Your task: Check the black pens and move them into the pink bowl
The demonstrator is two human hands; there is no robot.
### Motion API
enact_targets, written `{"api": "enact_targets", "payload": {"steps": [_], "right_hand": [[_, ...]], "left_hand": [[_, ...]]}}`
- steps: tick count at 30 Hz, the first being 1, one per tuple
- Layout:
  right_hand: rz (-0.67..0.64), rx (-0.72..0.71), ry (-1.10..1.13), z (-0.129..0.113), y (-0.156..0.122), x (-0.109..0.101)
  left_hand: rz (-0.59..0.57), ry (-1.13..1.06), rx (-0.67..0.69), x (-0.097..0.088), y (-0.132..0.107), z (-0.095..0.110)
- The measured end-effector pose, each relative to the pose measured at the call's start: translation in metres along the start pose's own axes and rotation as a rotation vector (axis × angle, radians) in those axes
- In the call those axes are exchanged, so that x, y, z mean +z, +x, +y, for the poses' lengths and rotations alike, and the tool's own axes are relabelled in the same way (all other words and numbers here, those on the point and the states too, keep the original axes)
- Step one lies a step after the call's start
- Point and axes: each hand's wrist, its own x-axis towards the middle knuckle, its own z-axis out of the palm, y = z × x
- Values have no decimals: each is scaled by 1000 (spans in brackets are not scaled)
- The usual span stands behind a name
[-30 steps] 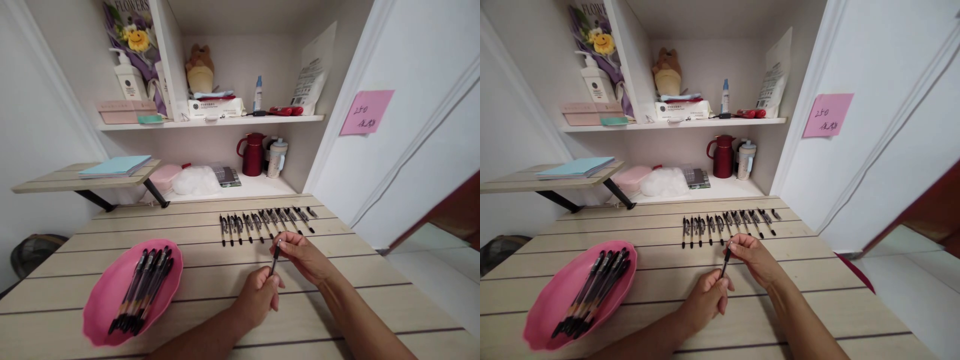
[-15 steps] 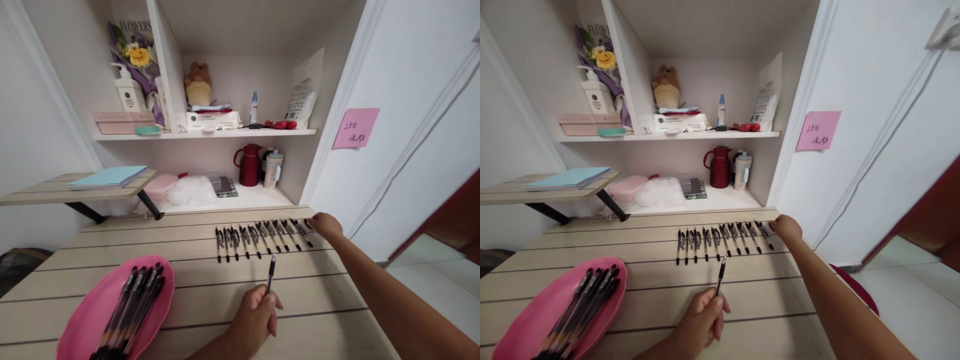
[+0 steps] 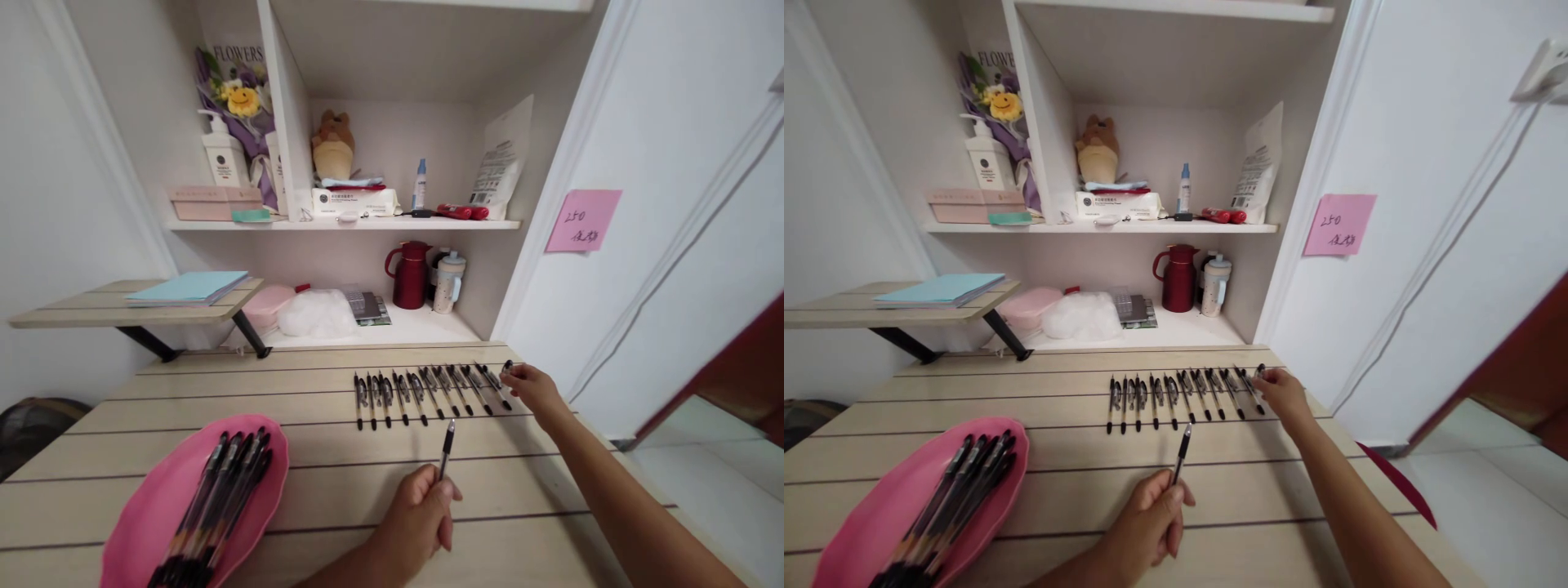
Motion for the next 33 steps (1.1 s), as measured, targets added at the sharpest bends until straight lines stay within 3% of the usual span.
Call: {"api": "enact_targets", "payload": {"steps": [2, 4, 5, 7, 13, 33], "right_hand": [[-94, -32, 187, -24, -30, 0], [-304, -17, 737, -50, -62, 0], [-363, -2, 881, -63, -77, 1], [-398, 10, 1003, -83, -100, 2], [-382, 1, 1024, -97, -119, 10], [-699, -45, 808, -86, -129, 16]], "left_hand": [[-10, -2, 25, 0, -1, 1], [-15, 6, 47, 0, -3, 2], [-16, 15, 51, 0, -4, 2], [-19, 35, 48, 1, -5, 3], [-13, 55, 64, 2, -7, 6], [-8, 78, 37, 1, -6, 4]]}}
